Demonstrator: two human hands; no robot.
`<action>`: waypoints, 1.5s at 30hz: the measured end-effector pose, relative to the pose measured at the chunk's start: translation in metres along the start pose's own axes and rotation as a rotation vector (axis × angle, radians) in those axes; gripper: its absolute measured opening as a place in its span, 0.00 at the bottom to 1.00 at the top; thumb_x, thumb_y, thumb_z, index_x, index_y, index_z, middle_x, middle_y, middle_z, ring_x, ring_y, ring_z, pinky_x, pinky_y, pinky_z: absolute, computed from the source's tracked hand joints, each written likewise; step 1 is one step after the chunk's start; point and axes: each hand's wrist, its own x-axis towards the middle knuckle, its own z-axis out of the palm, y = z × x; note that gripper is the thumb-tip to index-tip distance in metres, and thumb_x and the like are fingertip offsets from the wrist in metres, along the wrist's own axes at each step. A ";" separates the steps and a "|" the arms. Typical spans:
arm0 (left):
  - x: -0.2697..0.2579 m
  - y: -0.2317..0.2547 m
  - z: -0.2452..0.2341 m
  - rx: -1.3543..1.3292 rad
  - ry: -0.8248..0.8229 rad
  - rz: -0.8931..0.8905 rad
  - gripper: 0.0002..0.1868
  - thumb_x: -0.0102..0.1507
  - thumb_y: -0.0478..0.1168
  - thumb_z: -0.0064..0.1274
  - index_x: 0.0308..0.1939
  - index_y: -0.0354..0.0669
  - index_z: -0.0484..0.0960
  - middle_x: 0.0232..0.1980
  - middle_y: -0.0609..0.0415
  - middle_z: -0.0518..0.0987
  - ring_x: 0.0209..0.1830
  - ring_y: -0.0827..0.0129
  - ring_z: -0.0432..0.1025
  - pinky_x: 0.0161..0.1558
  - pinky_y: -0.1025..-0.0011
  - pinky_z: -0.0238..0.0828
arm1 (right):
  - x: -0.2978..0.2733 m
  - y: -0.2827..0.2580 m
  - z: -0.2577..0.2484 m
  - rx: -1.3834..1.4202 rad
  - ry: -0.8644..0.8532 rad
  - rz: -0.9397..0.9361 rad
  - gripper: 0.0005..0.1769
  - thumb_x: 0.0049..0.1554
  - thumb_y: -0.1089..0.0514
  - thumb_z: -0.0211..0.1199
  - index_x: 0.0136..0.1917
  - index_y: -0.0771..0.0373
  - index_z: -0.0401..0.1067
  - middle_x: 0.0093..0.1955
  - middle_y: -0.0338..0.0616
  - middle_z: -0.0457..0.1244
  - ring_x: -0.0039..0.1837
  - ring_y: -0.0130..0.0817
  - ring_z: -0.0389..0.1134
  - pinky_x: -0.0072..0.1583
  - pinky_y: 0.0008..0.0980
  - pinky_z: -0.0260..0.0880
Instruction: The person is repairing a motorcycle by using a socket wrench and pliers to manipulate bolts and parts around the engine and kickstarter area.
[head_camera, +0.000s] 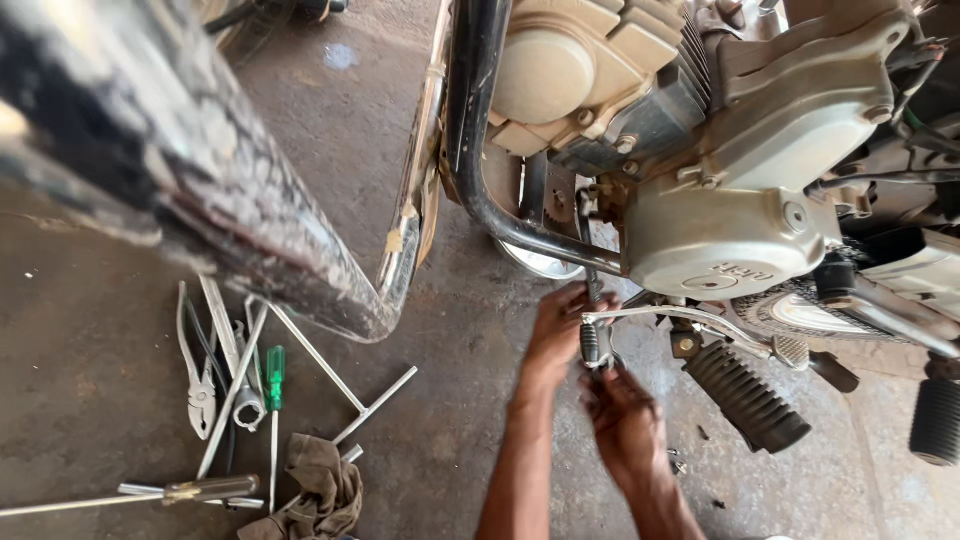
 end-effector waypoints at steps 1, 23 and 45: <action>0.008 -0.013 0.010 -0.011 0.048 0.047 0.12 0.62 0.30 0.60 0.49 0.32 0.83 0.46 0.48 0.86 0.44 0.67 0.82 0.49 0.69 0.84 | 0.017 0.000 -0.014 0.066 0.020 -0.019 0.12 0.63 0.61 0.54 0.56 0.69 0.72 0.48 0.47 0.70 0.47 0.33 0.70 0.50 0.29 0.73; 0.096 -0.112 0.029 -0.003 -0.070 0.131 0.09 0.67 0.32 0.55 0.51 0.35 0.79 0.40 0.47 0.78 0.33 0.66 0.70 0.30 0.68 0.72 | 0.194 -0.026 -0.130 0.595 -0.122 0.039 0.13 0.61 0.54 0.59 0.54 0.61 0.76 0.53 0.43 0.72 0.57 0.35 0.72 0.57 0.37 0.78; 0.021 -0.034 0.019 -0.206 -0.069 0.268 0.09 0.66 0.30 0.57 0.50 0.34 0.83 0.45 0.49 0.84 0.42 0.70 0.78 0.47 0.72 0.80 | 0.047 -0.007 -0.037 0.011 -0.023 -0.040 0.12 0.64 0.61 0.57 0.57 0.70 0.73 0.48 0.48 0.69 0.48 0.35 0.70 0.51 0.29 0.75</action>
